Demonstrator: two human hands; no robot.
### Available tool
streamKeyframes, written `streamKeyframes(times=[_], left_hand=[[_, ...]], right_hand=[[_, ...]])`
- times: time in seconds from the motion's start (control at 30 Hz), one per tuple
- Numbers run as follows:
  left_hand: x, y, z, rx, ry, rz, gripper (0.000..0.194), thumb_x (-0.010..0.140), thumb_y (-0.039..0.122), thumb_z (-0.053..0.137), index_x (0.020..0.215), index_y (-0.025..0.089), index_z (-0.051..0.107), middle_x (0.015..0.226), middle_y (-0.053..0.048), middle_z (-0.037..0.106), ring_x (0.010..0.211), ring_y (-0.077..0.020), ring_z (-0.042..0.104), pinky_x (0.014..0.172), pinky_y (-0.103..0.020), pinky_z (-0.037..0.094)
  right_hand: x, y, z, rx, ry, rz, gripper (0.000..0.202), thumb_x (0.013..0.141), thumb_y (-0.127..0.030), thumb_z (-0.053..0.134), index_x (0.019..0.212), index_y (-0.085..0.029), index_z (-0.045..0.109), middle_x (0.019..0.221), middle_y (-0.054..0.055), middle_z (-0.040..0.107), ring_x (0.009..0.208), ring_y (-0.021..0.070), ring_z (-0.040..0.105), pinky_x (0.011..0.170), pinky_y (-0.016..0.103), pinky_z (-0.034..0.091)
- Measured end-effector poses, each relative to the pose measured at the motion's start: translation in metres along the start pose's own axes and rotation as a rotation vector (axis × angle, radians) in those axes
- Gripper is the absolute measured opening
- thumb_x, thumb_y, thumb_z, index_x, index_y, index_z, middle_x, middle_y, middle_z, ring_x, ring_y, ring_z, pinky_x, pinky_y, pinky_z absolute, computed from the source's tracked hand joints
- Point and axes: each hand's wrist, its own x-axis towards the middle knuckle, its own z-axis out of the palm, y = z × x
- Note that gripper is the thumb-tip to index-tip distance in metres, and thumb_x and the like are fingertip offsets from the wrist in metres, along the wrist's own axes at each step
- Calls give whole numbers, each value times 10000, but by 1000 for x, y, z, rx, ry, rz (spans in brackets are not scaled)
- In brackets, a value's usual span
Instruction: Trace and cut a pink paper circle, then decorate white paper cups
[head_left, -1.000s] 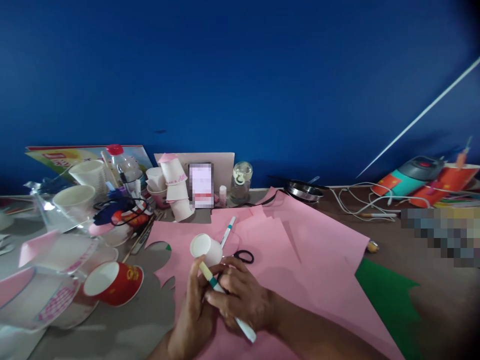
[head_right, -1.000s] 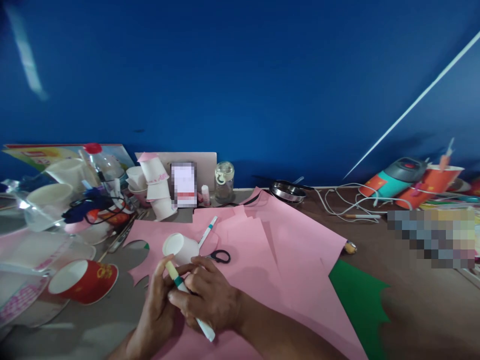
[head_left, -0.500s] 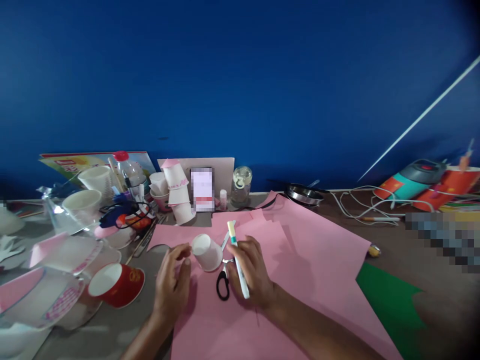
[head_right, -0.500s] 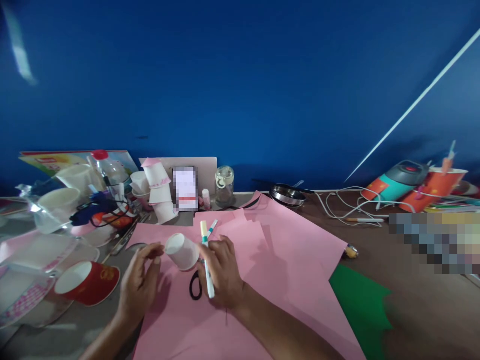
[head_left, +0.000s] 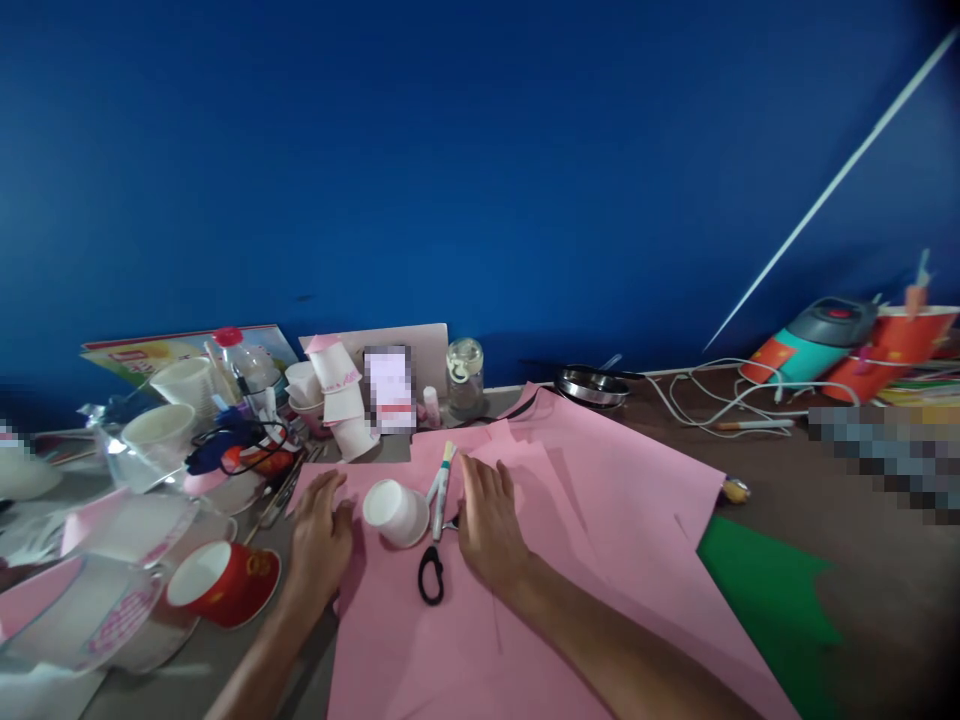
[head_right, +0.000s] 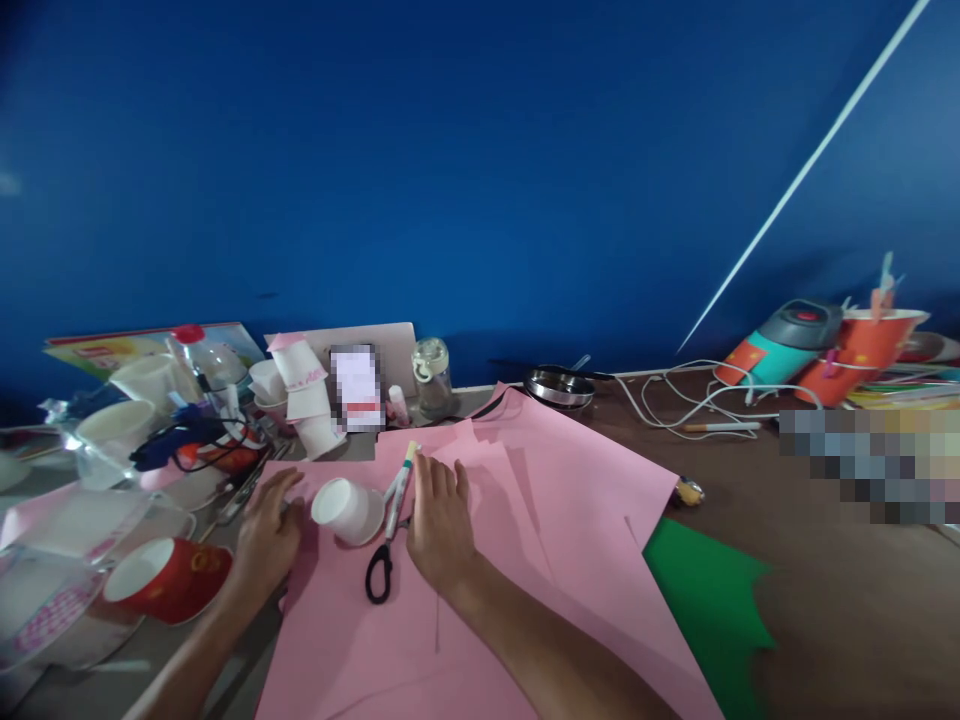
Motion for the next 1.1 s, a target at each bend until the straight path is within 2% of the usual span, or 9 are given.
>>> streamKeyframes(times=[0.13, 0.2, 0.33, 0.5, 0.67, 0.83, 0.97, 1.03, 1.1], left_hand=[[19, -5, 4, 198, -74, -19, 419, 893, 229, 365, 1214, 78, 589, 1365, -217, 552, 1364, -356, 381, 1133, -513, 269], [29, -4, 5, 330, -132, -56, 426, 905, 214, 356, 1238, 74, 582, 1376, -216, 554, 1376, -368, 356, 1129, -538, 241], [45, -1, 6, 416, -205, -72, 393, 904, 209, 365, 1135, 67, 650, 1251, -244, 634, 1285, -413, 450, 1073, -589, 264], [59, -5, 4, 441, -302, -58, 350, 863, 224, 433, 1051, 101, 702, 1152, -234, 687, 1151, -414, 565, 1012, -570, 332], [62, -11, -4, 433, -352, -67, 291, 820, 216, 459, 967, 158, 703, 1114, -203, 718, 1089, -395, 622, 1010, -662, 277], [59, -11, -13, 423, -377, -27, 262, 807, 164, 453, 964, 179, 662, 1059, -173, 744, 1097, -339, 622, 1082, -618, 198], [60, -12, -14, 412, -375, -9, 290, 807, 165, 461, 1032, 181, 642, 1025, -164, 754, 1118, -342, 611, 1096, -621, 150], [61, -13, -15, 398, -371, 5, 252, 815, 218, 477, 990, 194, 656, 1025, -158, 754, 1118, -342, 612, 1088, -583, 208], [61, -13, -16, 378, -375, 19, 209, 822, 262, 475, 868, 208, 671, 957, -138, 761, 1044, -332, 648, 1041, -524, 311]], right_hand=[[1, -4, -1, 31, -13, -17, 610, 812, -71, 409, 1419, -73, 358, 1230, 174, 564, 1153, 300, 480, 1098, 586, 239], [1, -5, -1, 35, -20, -15, 602, 809, -76, 429, 1408, -87, 369, 1241, 168, 562, 1170, 297, 473, 1108, 583, 227], [1, -5, -1, 31, -30, 3, 570, 806, -69, 461, 1373, -110, 417, 1256, 157, 559, 1212, 285, 455, 1130, 564, 195], [0, -4, 0, 21, -46, -16, 514, 823, -96, 488, 1335, -133, 461, 1276, 142, 547, 1237, 275, 447, 1145, 541, 162], [0, -2, 2, 10, -50, -27, 435, 841, -157, 520, 1276, -150, 512, 1275, 140, 544, 1223, 280, 458, 1129, 538, 172], [-1, -3, 4, 2, -53, -14, 406, 852, -172, 534, 1258, -172, 532, 1267, 128, 557, 1219, 276, 463, 1136, 532, 155], [0, -4, 3, 20, -68, 2, 413, 844, -154, 537, 1257, -178, 532, 1268, 118, 561, 1236, 270, 454, 1145, 529, 134], [0, -4, 3, 25, -72, 3, 416, 843, -157, 546, 1258, -175, 530, 1270, 120, 561, 1238, 274, 452, 1145, 535, 135], [0, -4, 2, 23, -74, 7, 413, 844, -158, 552, 1256, -177, 531, 1267, 119, 564, 1234, 275, 456, 1145, 540, 138]])
